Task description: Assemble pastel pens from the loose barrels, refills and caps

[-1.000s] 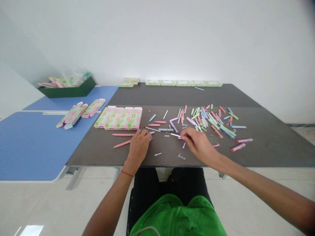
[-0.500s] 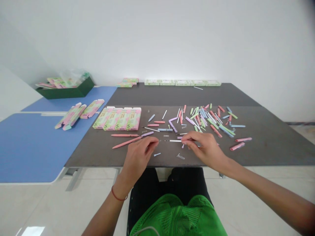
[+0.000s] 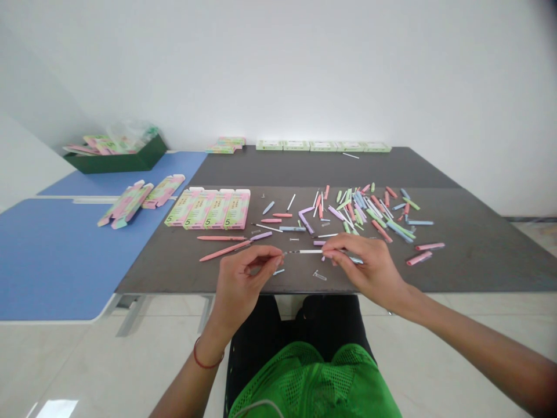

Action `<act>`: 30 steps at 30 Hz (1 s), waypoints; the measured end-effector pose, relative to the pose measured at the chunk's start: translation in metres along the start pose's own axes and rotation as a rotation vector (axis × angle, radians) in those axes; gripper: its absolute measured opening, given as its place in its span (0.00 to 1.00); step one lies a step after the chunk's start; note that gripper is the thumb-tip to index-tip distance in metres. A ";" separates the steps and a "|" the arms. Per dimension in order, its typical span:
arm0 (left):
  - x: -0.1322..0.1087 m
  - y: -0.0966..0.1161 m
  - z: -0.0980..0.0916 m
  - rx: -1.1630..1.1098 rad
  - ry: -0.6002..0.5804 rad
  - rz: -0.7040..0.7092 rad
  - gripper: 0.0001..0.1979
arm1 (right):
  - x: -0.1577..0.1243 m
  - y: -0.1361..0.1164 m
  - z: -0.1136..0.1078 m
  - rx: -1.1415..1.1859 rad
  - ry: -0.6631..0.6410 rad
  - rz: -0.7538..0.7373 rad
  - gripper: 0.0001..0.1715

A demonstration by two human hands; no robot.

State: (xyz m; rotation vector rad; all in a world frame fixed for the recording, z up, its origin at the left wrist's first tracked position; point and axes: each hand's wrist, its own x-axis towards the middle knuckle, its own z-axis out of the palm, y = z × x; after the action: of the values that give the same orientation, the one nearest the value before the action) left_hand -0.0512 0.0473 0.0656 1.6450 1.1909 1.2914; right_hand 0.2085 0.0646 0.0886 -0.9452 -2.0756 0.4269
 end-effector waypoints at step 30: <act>-0.009 0.000 0.013 0.047 0.073 0.144 0.10 | 0.004 -0.004 0.012 0.155 -0.024 0.072 0.05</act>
State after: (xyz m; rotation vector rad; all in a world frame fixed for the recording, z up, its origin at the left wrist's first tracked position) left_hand -0.0396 0.0389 0.0594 1.7581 1.1711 1.4327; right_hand 0.1953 0.0655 0.0854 -0.9277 -2.0021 0.6294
